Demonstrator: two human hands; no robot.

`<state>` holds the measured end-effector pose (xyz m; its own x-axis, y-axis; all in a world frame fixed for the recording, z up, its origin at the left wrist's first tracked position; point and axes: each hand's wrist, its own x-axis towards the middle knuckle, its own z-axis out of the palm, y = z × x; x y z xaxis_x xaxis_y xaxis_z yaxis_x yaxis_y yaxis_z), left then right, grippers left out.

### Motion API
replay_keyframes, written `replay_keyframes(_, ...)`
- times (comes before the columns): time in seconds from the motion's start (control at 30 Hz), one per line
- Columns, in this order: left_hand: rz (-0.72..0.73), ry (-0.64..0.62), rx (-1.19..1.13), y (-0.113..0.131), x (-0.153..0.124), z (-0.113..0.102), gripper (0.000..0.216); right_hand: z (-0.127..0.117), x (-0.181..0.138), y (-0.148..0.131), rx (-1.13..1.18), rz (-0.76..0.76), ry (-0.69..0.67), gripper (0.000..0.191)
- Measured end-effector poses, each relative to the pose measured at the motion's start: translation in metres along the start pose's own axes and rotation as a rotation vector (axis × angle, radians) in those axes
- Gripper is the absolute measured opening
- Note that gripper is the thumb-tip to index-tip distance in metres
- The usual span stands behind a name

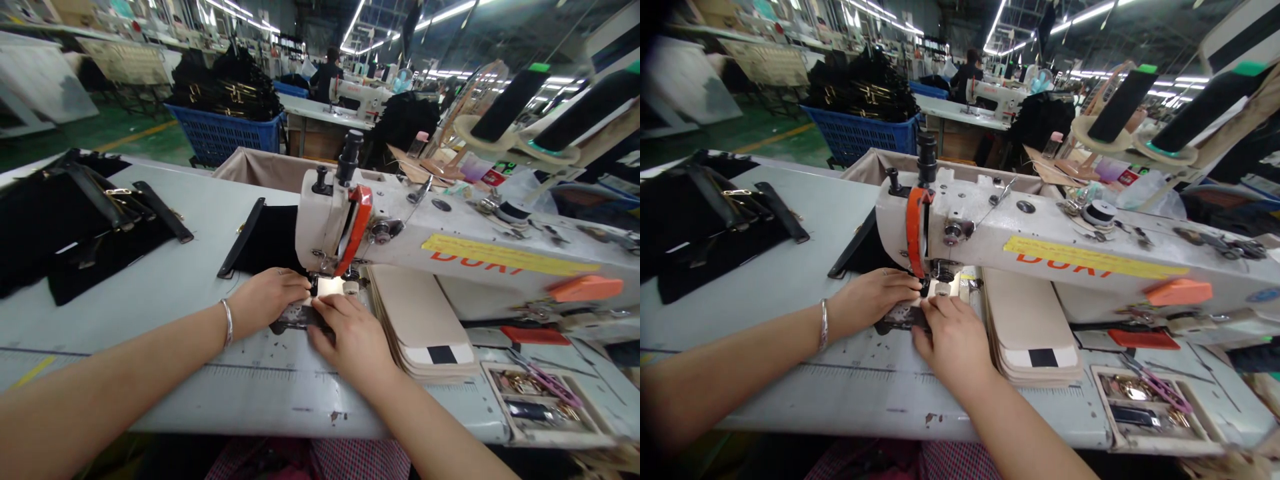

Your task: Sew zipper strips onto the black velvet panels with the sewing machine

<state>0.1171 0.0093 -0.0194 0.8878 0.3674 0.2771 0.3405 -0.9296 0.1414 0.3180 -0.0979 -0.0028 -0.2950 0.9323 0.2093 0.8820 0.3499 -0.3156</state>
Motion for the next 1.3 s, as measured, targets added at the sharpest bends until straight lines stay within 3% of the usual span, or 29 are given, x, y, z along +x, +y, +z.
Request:
replay_keyframes(0.33, -0.117, 0.065, -0.002, -0.006, 0.013, 0.002, 0.027, 0.008, 0.009, 0.004, -0.051, 0.024, 0.062, 0.039)
replay_keyframes(1.1, -0.118, 0.073, -0.039, -0.004, 0.01, 0.003, 0.033, 0.012, 0.007, -0.004, -0.065, 0.045, 0.102, 0.036)
replay_keyframes(1.2, -0.142, 0.076, -0.051, -0.007, 0.009, 0.004, 0.036, 0.004, 0.001, -0.011, -0.065, 0.036, 0.088, 0.037)
replay_keyframes(1.3, -0.171, 0.082, -0.054, -0.009, 0.01, 0.002, 0.033, -0.018, -0.017, -0.011, -0.05, -0.007, 0.105, 0.031)
